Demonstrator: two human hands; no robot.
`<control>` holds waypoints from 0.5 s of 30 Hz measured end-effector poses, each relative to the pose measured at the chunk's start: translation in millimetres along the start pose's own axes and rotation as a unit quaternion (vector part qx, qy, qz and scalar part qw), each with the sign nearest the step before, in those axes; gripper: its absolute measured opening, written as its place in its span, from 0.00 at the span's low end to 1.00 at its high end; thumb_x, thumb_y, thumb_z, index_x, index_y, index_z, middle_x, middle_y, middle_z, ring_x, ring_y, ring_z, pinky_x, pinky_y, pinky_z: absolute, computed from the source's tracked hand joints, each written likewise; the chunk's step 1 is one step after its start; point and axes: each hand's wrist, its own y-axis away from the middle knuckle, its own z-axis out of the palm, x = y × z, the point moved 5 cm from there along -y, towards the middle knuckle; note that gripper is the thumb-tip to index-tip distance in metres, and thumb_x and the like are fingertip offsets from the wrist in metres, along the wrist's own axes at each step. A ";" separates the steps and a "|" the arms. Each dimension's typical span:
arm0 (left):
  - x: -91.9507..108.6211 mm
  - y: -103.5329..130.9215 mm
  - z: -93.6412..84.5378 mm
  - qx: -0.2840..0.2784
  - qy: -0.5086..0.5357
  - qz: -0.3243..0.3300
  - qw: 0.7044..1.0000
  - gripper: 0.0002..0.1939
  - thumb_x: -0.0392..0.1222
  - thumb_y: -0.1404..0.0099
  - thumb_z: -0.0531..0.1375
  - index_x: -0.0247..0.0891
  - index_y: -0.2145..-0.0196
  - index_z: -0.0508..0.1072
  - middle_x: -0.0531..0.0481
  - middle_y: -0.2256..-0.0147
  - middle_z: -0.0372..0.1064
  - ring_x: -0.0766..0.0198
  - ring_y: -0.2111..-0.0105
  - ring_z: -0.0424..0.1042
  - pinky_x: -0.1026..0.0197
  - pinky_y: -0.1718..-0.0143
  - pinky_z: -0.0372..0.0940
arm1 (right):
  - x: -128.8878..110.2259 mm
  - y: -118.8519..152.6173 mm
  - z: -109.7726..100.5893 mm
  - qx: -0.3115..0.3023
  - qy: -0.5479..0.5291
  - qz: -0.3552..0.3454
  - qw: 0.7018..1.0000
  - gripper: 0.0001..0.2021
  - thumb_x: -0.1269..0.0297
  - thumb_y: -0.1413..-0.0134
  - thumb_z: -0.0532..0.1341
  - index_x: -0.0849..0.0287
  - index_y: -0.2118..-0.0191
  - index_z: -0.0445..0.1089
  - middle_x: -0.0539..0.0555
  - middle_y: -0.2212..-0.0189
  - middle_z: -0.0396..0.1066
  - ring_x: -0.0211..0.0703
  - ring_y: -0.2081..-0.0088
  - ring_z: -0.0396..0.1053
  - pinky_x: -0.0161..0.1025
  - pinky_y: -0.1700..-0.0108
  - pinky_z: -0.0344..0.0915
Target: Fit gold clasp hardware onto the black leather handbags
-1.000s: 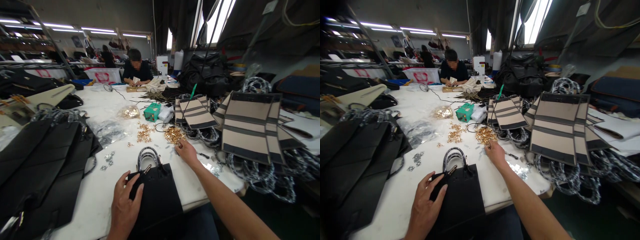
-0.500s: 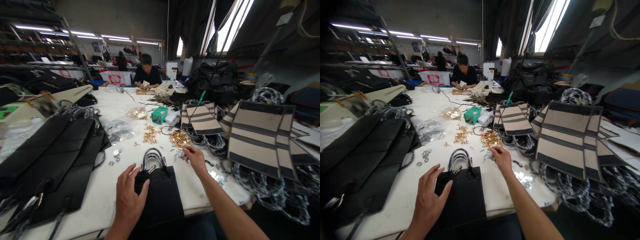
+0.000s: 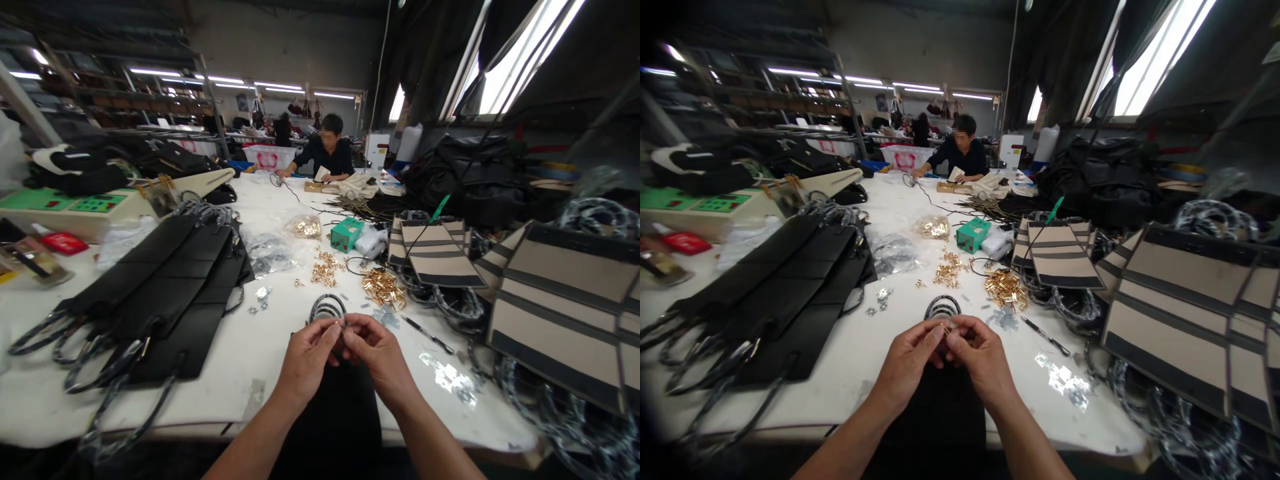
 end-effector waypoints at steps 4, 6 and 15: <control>2.6 4.6 -8.7 -0.018 0.044 -0.021 0.999 0.17 0.52 0.35 0.60 0.33 0.62 0.75 0.50 0.75 0.69 0.69 0.76 0.66 0.68 0.78 0.61 | -9.4 2.6 16.1 -0.060 0.034 0.012 0.998 0.20 0.57 0.48 0.69 0.54 0.49 0.72 0.49 0.71 0.71 0.37 0.70 0.69 0.34 0.69 0.64; 0.8 8.8 -12.0 -0.036 0.082 -0.046 0.995 0.17 0.53 0.35 0.61 0.33 0.67 0.74 0.50 0.76 0.68 0.70 0.78 0.65 0.69 0.80 0.58 | -11.6 3.2 21.6 -0.098 0.047 0.033 0.994 0.21 0.56 0.48 0.69 0.54 0.49 0.73 0.50 0.72 0.71 0.38 0.69 0.69 0.34 0.68 0.65; -14.0 24.8 -2.4 -0.075 0.237 -0.118 0.961 0.26 0.60 0.50 0.69 0.31 0.72 0.71 0.50 0.78 0.66 0.68 0.82 0.66 0.67 0.84 0.57 | 16.3 0.9 -4.7 -0.094 0.124 0.034 0.987 0.19 0.51 0.61 0.72 0.50 0.59 0.80 0.55 0.73 0.77 0.49 0.73 0.74 0.41 0.70 0.72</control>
